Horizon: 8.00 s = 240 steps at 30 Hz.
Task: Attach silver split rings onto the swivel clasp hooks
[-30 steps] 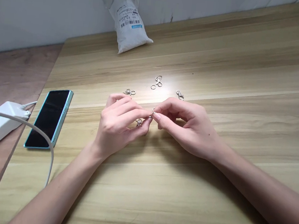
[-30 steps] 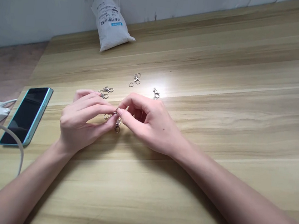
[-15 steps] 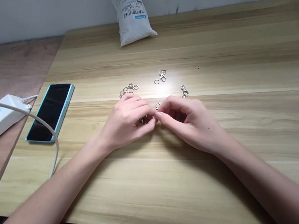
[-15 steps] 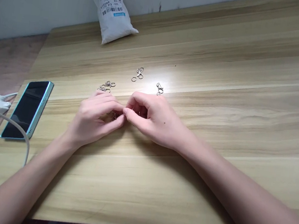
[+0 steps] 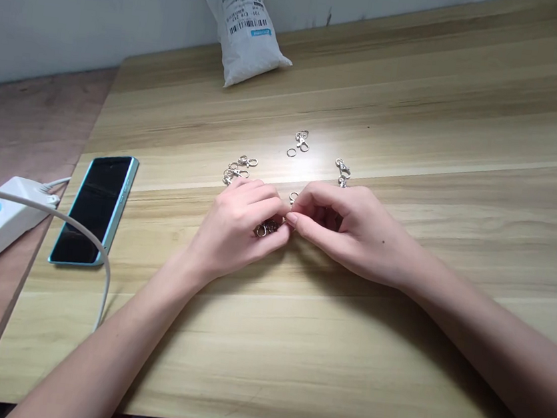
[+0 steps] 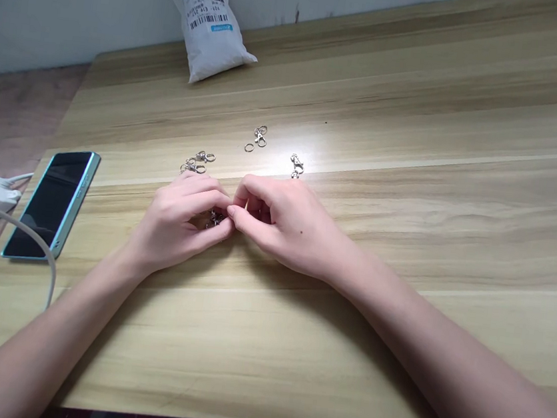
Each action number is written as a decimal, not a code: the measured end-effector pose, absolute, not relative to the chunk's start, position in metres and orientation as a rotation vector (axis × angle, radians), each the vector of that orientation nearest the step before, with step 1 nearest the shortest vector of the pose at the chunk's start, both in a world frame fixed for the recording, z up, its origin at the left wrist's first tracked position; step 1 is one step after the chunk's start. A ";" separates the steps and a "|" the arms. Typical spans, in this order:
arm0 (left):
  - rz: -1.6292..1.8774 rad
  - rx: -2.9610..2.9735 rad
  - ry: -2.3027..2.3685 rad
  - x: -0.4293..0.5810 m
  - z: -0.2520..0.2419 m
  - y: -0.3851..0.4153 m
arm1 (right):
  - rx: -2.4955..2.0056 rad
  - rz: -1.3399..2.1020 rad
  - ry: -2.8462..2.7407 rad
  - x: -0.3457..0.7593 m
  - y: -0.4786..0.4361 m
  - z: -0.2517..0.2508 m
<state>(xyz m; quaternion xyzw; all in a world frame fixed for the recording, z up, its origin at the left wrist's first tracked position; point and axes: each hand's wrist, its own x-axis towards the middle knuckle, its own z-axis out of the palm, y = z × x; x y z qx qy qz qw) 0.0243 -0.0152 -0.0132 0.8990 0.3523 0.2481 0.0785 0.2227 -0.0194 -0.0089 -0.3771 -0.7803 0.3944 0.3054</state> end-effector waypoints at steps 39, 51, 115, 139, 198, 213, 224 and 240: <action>0.635 2.588 1.046 0.023 -0.012 -0.017 | -1.015 0.989 -2.147 0.223 -0.019 -0.009; 0.576 2.532 1.070 0.023 -0.009 -0.017 | -1.017 1.008 -2.145 0.224 -0.019 -0.008; 0.549 2.503 1.086 0.024 -0.009 -0.016 | -0.997 0.943 -2.189 0.224 -0.019 -0.007; 0.567 2.496 1.069 0.025 -0.009 -0.016 | -0.996 0.911 -2.206 0.224 -0.018 -0.005; 0.508 2.515 1.118 0.025 -0.007 -0.016 | -0.992 0.894 -2.211 0.225 -0.018 -0.006; 0.511 2.510 1.121 0.025 -0.006 -0.016 | -0.982 0.903 -2.206 0.224 -0.019 -0.006; 0.506 2.535 1.098 0.023 -0.008 -0.016 | -0.969 0.912 -2.198 0.224 -0.018 -0.006; 0.929 2.623 1.161 0.024 -0.007 -0.016 | -0.940 0.912 -1.947 0.223 -0.020 -0.011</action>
